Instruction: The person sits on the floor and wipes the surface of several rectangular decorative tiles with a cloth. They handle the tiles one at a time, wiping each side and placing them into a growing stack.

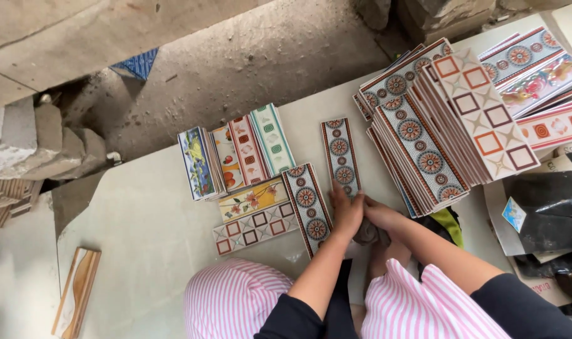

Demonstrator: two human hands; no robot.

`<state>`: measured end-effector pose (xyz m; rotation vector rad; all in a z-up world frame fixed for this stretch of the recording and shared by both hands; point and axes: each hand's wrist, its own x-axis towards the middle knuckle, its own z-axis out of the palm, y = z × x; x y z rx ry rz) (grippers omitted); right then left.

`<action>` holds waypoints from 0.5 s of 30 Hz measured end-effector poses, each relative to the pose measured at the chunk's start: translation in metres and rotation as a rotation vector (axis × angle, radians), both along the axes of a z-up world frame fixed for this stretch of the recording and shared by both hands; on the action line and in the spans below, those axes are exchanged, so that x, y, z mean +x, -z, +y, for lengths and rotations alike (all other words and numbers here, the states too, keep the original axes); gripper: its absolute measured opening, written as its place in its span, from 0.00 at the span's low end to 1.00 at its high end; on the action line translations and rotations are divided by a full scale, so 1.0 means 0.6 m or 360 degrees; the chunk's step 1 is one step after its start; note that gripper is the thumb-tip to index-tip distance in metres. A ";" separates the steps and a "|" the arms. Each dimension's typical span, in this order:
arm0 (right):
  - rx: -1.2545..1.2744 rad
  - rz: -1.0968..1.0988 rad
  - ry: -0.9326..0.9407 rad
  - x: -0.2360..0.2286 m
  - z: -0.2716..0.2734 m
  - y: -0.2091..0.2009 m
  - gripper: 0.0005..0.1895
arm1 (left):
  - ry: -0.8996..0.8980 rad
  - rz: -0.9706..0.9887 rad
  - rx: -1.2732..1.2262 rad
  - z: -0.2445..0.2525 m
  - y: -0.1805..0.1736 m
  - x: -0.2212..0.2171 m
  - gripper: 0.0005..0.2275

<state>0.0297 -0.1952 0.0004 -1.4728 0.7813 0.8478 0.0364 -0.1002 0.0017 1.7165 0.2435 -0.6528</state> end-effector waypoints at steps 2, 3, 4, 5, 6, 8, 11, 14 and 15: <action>0.0020 0.0010 0.0032 0.002 0.012 -0.032 0.44 | -0.0124 0.0042 -0.0090 -0.003 0.057 0.009 0.34; 0.0043 0.0031 0.0055 0.003 0.017 -0.049 0.44 | -0.0256 0.0095 -0.0179 -0.006 0.084 0.014 0.33; 0.0029 0.0013 0.0060 -0.001 0.004 -0.014 0.44 | -0.0249 0.0079 -0.0194 -0.007 0.076 0.012 0.33; 0.0027 0.0043 0.0211 -0.005 -0.010 0.021 0.36 | -0.0256 0.0102 -0.0162 -0.008 0.067 0.009 0.33; 0.0023 0.0059 0.0371 -0.003 -0.028 0.055 0.29 | -0.0254 0.0114 -0.0137 -0.013 0.058 0.011 0.32; 0.0009 0.0062 0.0342 0.003 -0.065 0.078 0.31 | -0.0238 0.0117 -0.0123 -0.016 0.025 0.015 0.32; 0.0001 0.0115 0.0338 0.017 -0.081 -0.003 0.32 | -0.0303 0.0249 -0.0216 -0.014 -0.001 0.012 0.32; 0.0041 0.0191 0.0260 0.022 -0.078 -0.064 0.32 | -0.0462 0.0469 -0.0442 -0.007 -0.009 0.000 0.31; 0.0072 0.0210 0.0165 0.026 -0.080 -0.072 0.33 | -0.0533 0.0549 -0.0564 -0.008 -0.012 0.000 0.30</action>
